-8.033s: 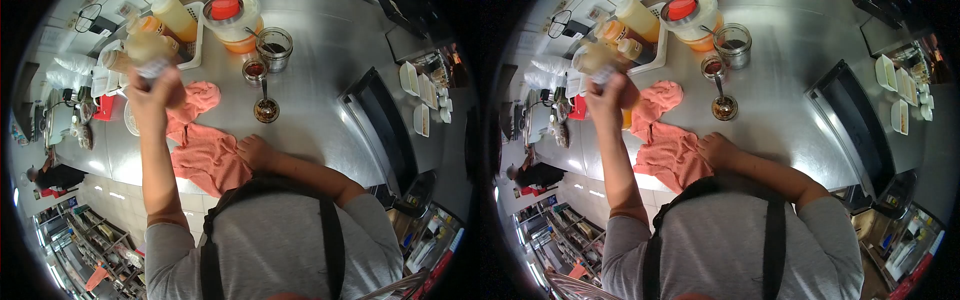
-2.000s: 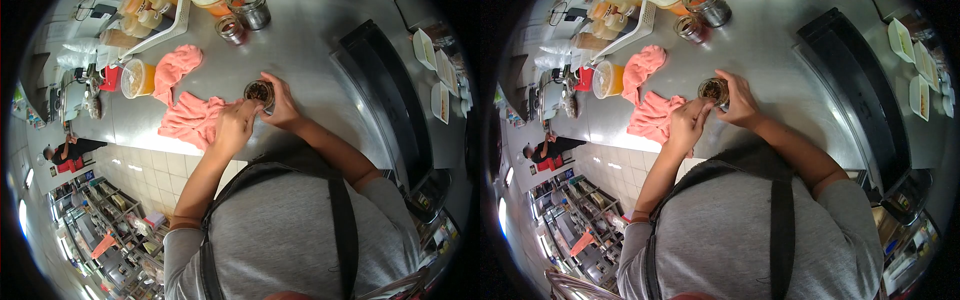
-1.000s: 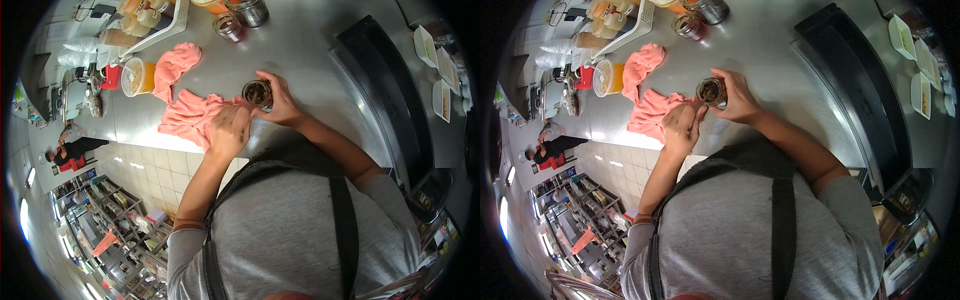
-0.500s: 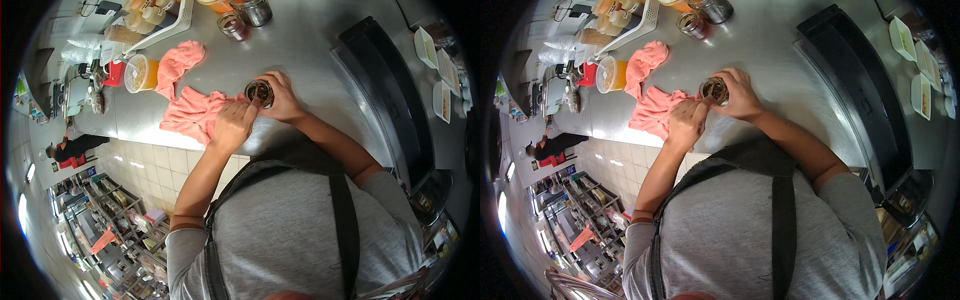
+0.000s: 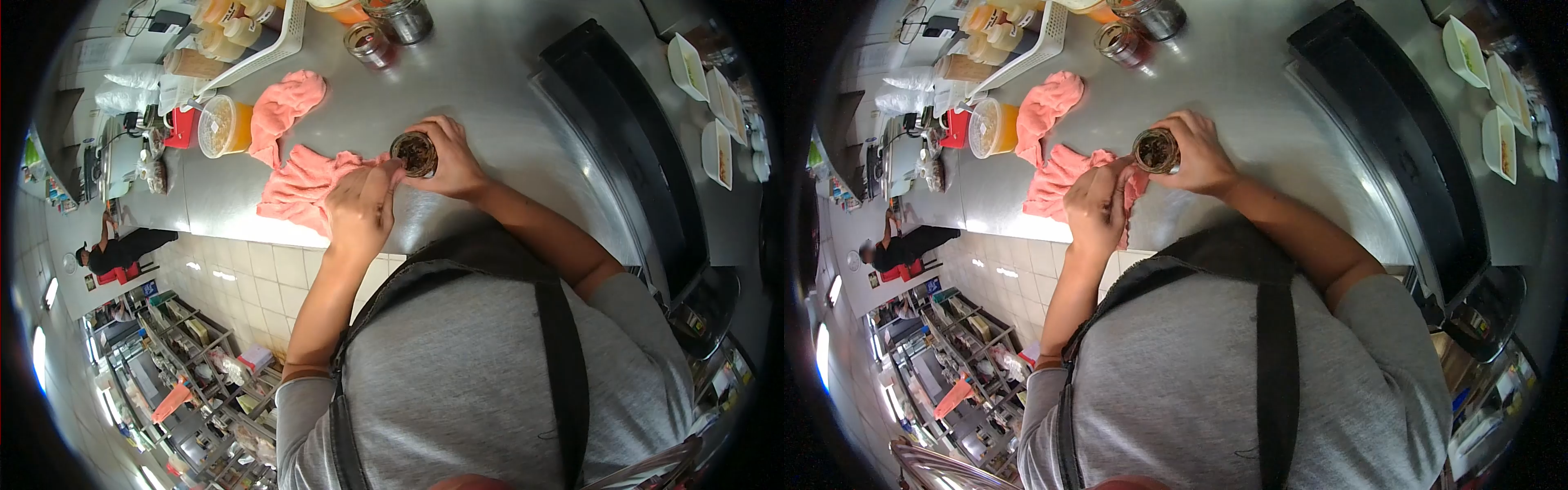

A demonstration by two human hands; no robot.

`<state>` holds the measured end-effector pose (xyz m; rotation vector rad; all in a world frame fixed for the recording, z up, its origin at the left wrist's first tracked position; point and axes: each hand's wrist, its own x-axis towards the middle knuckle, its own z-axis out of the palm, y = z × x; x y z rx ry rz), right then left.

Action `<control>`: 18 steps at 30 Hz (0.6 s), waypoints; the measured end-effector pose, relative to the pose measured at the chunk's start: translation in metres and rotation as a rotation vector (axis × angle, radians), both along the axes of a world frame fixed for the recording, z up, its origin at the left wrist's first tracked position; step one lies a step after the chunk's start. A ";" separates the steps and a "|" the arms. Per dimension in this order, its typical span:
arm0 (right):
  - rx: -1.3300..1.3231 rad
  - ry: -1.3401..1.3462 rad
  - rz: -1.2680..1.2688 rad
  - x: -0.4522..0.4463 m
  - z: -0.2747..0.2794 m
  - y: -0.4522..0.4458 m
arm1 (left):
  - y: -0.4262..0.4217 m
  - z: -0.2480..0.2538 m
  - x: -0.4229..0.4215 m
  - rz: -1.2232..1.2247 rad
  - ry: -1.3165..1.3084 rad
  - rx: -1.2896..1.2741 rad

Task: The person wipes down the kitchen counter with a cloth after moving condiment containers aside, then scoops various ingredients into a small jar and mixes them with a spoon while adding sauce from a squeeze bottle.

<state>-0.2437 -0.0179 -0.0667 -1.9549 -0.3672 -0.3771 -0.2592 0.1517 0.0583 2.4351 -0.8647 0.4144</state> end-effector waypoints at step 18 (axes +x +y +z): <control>-0.028 -0.015 0.008 -0.001 0.000 0.000 | -0.005 -0.034 0.009 -0.034 0.152 0.093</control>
